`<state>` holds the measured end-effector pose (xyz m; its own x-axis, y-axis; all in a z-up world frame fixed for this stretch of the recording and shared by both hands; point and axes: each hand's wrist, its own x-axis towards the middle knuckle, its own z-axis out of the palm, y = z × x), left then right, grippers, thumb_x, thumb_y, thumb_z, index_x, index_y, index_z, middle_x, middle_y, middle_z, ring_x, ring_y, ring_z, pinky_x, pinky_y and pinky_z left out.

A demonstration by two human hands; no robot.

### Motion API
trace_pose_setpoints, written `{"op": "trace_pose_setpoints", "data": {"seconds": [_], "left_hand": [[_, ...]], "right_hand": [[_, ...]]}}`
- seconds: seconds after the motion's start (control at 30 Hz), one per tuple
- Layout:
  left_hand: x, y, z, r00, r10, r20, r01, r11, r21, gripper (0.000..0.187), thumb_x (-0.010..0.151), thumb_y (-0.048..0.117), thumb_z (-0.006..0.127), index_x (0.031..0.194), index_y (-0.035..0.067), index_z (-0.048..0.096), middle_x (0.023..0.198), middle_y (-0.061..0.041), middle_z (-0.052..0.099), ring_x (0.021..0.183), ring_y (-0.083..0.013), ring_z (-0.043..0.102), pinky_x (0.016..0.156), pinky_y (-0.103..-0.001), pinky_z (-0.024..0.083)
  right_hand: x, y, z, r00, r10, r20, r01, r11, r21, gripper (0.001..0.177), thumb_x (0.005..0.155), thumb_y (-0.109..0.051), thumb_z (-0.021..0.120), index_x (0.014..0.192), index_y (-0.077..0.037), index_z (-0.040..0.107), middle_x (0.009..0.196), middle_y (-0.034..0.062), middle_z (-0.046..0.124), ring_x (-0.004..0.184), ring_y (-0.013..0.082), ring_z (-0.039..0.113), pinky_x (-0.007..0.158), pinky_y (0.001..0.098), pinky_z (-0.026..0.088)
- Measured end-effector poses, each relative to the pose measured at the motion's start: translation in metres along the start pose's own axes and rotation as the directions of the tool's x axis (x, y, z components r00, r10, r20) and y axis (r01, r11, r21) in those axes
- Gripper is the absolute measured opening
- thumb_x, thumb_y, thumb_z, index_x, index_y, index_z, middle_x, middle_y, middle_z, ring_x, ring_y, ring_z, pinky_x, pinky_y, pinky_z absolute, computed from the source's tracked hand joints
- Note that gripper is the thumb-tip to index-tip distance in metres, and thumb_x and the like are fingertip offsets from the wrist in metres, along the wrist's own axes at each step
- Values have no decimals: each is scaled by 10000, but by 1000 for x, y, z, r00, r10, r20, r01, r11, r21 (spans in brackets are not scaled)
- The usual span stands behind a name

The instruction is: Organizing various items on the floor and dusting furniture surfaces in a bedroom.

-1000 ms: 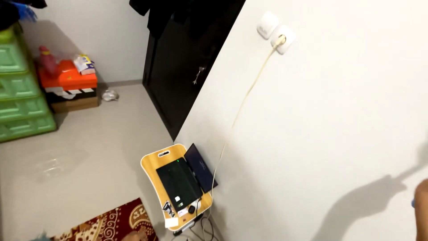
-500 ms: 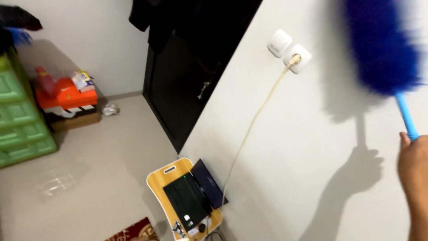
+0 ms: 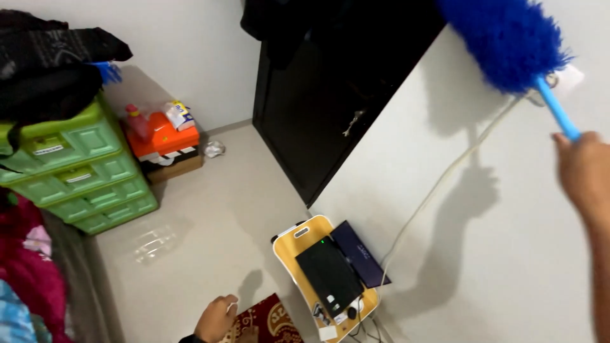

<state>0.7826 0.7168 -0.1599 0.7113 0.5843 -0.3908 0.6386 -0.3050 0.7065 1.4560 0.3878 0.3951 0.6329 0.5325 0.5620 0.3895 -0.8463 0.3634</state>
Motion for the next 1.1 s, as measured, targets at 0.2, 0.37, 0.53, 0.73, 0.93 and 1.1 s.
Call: {"op": "trace_pose_setpoints", "data": {"seconds": [0.2,0.37,0.53,0.73,0.93,1.1], "left_hand": [[-12,-15,-23,1000,-23,-15,22,999,-42,282,929,227,623,1175,111,701,1111,-196,727,1044,-364,710,941,-417,567],[-6,-72,2,989,-137,-51,128,981,-148,272,925,206,640,1170,121,723,1108,-195,743,1055,-328,737,953,-406,581],[14,-100,14,948,-310,77,319,930,-180,274,933,235,644,1180,133,702,1057,-203,745,994,-319,765,913,-420,615],[48,-19,-65,951,-213,-223,183,972,-147,232,901,188,592,1096,114,694,1011,-193,704,966,-383,688,887,-466,549],[53,66,-141,877,-277,-392,232,960,-157,229,928,218,595,1100,116,707,1046,-194,691,976,-408,671,866,-484,543],[41,44,-165,814,-281,-509,125,940,-318,228,915,196,624,1089,91,727,998,-204,707,946,-402,685,868,-455,555]], "right_hand": [[-11,-115,-39,993,-29,117,32,999,-25,610,1157,-523,565,911,16,712,763,284,701,693,484,687,646,568,552],[-36,-140,18,982,-48,183,42,999,34,673,1210,-553,547,927,36,710,753,314,701,701,498,691,678,583,561],[-80,-215,25,915,-123,384,59,983,173,605,1056,-587,514,923,-26,695,755,317,703,763,537,690,722,627,559],[-171,-362,179,822,-337,460,-14,794,608,558,1009,-539,527,889,-24,706,707,306,676,700,515,690,635,586,549],[-144,-564,82,706,-597,381,-90,458,884,395,992,-420,544,993,-62,709,676,222,678,579,342,682,563,462,523],[-55,-700,26,661,-738,135,30,206,978,430,998,-417,579,873,-24,701,622,187,647,541,292,623,531,436,495]]}}
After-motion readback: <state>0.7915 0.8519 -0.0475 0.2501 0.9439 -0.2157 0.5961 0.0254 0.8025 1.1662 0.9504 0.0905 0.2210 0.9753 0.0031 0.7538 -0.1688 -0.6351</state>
